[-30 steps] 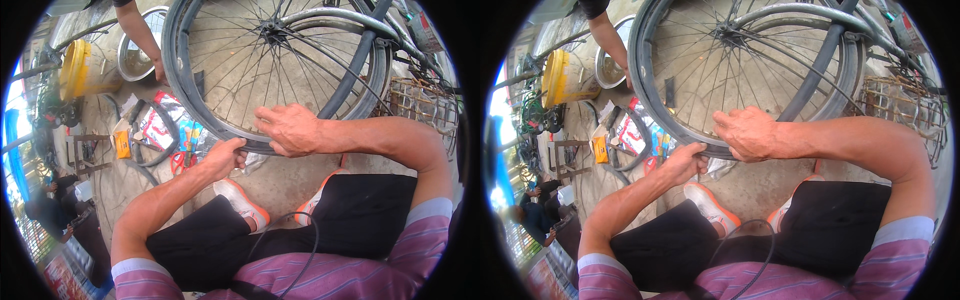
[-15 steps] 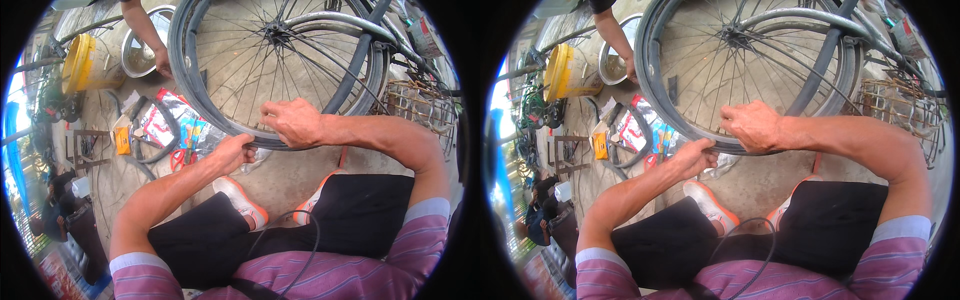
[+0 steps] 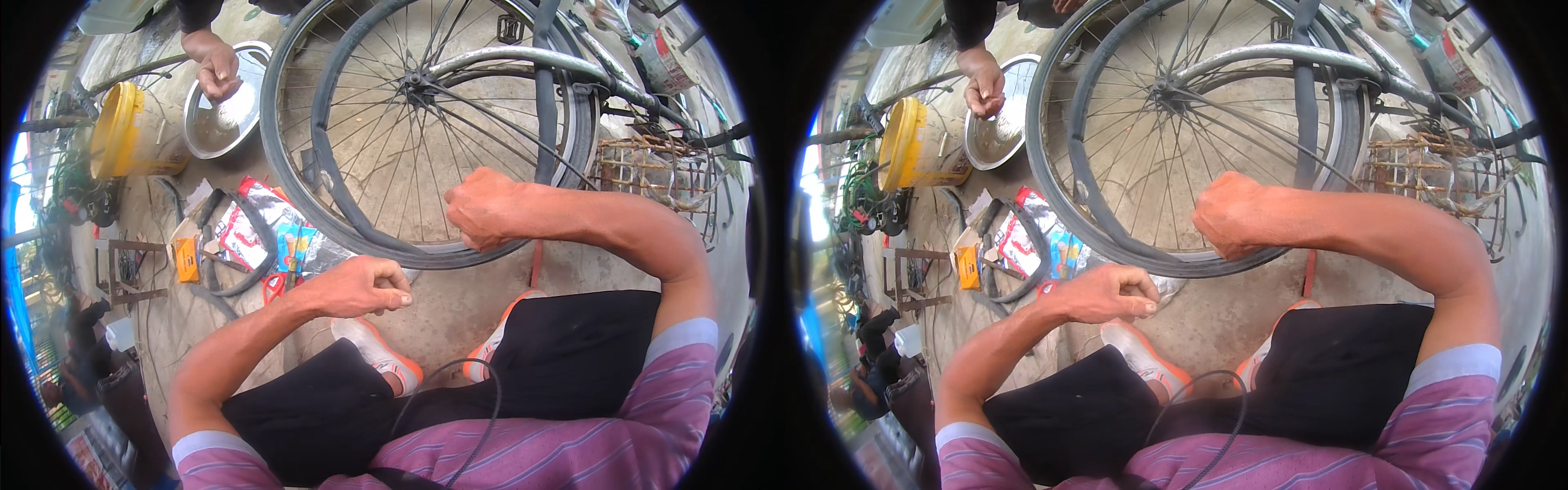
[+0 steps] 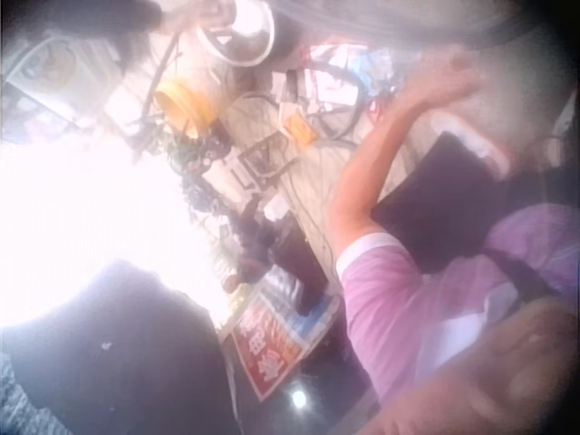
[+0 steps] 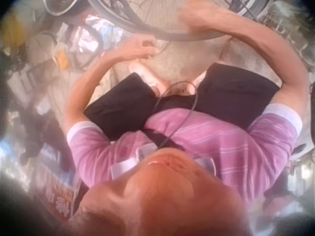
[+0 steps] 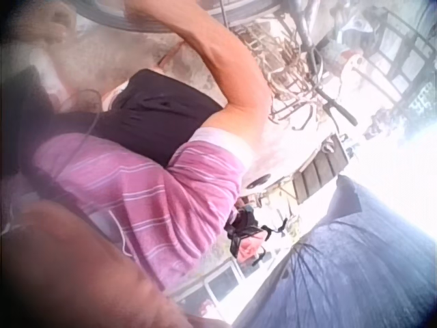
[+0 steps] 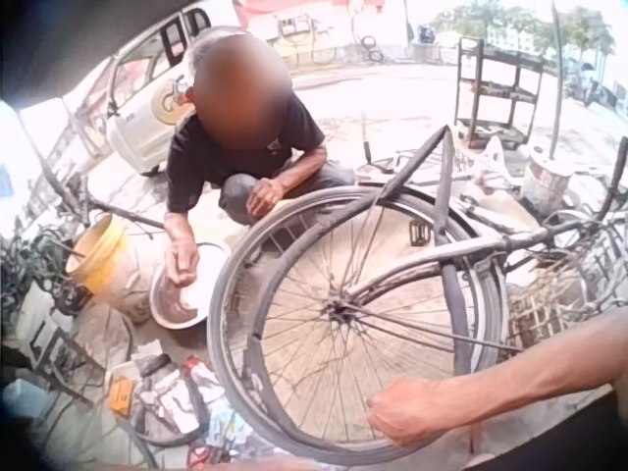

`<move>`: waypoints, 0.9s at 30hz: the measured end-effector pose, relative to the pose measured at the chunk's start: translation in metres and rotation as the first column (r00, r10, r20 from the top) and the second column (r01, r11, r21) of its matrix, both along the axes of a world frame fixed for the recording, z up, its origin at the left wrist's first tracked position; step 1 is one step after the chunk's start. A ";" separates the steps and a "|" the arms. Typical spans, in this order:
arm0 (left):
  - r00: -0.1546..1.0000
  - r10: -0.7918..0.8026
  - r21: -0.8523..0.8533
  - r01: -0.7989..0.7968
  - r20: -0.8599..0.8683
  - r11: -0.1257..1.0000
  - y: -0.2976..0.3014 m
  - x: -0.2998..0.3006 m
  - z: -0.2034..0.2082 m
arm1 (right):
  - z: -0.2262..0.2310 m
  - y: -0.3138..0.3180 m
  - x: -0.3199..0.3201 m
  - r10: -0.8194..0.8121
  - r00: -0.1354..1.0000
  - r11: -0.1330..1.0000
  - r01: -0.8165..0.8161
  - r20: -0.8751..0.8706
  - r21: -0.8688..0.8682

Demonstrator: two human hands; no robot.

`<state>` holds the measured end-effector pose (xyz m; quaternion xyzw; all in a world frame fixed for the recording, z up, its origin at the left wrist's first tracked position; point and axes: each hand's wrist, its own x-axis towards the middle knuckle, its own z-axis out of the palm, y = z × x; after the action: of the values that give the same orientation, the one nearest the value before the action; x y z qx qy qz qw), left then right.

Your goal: The person removes the old inner tube from a bicycle wheel, inspects the tire, and installs a new inner tube. They then reseat the tire onto the rim.

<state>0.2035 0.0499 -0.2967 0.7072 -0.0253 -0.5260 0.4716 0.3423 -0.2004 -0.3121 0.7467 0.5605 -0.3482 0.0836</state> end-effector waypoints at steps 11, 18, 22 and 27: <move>0.528 0.152 0.290 -0.659 0.835 0.694 0.073 0.120 -0.033 | -0.004 -0.002 -0.035 -0.120 0.986 0.911 0.156 -0.117 0.381; 0.642 -0.012 0.484 -0.566 0.767 0.668 0.068 0.147 -0.016 | -0.027 -0.018 -0.049 -0.071 0.992 0.921 0.107 -0.109 0.375; 0.764 -0.104 0.676 -0.488 0.637 0.552 0.129 0.097 -0.008 | -0.032 -0.021 -0.053 -0.085 0.990 0.884 0.128 -0.115 0.449; 0.907 -0.022 0.747 -0.332 0.420 0.576 0.154 0.067 0.006 | -0.037 -0.014 -0.048 -0.051 0.983 0.883 0.127 -0.176 0.453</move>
<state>0.2709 0.2042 -0.2904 0.9308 0.1864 -0.2860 0.1310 0.2947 -0.2141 -0.3488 0.7400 0.5970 -0.2667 -0.1575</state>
